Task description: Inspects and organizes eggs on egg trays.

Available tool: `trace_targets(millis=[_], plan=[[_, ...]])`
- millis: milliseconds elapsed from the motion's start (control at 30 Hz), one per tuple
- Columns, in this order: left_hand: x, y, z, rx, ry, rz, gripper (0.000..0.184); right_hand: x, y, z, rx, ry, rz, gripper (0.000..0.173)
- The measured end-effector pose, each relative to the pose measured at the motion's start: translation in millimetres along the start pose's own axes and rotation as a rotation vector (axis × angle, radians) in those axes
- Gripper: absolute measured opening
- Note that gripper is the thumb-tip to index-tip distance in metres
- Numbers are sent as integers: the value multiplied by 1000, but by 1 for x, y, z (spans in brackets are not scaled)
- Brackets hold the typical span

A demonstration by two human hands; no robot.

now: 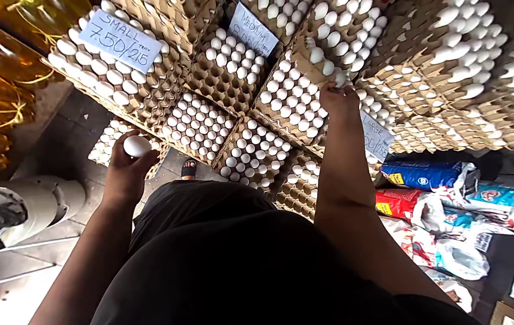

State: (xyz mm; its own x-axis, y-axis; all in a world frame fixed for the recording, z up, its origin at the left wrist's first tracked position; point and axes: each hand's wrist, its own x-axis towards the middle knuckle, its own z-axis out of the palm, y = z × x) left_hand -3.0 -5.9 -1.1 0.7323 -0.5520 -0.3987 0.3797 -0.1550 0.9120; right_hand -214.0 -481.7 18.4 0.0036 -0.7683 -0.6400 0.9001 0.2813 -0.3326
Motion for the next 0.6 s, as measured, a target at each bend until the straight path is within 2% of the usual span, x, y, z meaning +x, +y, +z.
trace_targets(millis=[233,433,600], plan=[[5,2,7,10,-39,0,65,-2,9,-26,-45,76,54,27],[8,4,9,52,-6,-12,66,-5,26,-82,-228,43,86,25],[8,11,16,88,-12,-32,66,-2,36,-121,-263,30,123,25]])
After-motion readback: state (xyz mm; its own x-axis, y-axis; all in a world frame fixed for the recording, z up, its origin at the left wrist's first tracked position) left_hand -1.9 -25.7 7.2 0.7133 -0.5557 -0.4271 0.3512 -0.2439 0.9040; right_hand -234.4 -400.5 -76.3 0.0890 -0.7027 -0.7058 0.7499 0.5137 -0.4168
